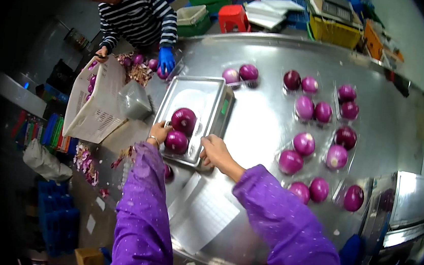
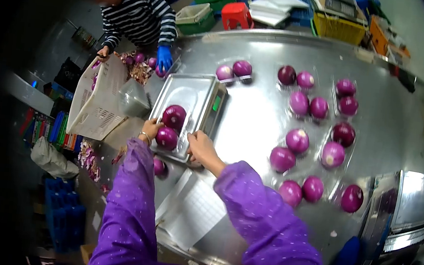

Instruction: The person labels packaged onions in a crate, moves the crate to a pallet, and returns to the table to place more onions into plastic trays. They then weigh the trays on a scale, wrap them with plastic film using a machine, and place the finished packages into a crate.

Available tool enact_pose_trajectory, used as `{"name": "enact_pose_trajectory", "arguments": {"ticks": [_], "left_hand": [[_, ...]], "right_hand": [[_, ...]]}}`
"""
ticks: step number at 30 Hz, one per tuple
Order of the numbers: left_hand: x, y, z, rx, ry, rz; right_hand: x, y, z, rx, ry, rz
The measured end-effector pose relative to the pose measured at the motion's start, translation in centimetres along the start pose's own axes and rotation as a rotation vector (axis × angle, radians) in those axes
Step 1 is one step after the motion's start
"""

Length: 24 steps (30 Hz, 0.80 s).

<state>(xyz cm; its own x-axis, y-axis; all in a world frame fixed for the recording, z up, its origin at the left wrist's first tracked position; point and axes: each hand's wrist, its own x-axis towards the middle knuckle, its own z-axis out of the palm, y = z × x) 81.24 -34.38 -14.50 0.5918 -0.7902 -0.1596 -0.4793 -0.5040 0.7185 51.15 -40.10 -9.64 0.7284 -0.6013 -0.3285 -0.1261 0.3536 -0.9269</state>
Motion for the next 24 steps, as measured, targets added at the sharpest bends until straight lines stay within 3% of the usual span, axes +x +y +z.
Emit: {"name": "enact_pose_trajectory", "arguments": {"ticks": [7,11,15,18,21,24], "left_hand": [[-4.6,4.5,0.9,-0.186,-0.053,0.133],[-9.6,8.0,3.9,-0.206,-0.131,0.202],[-16.3,8.5,11.6,-0.193,-0.232,0.325],[-21.5,8.5,17.4,-0.259,-0.389,0.125],[-24.1,4.4,22.6,-0.212,-0.452,0.175],[-21.8,3.8,23.0,-0.094,-0.621,0.258]], "right_hand": [[3.0,-0.3,2.2,-0.028,0.016,-0.037],[-4.5,-1.0,-0.2,0.006,0.064,-0.035],[-13.3,3.3,-4.1,0.027,0.193,-0.003],[-18.8,8.8,-6.5,0.011,0.281,0.100],[-22.1,12.6,-7.5,0.004,0.349,0.222],[-24.8,11.4,-9.6,-0.121,0.191,0.373]]}}
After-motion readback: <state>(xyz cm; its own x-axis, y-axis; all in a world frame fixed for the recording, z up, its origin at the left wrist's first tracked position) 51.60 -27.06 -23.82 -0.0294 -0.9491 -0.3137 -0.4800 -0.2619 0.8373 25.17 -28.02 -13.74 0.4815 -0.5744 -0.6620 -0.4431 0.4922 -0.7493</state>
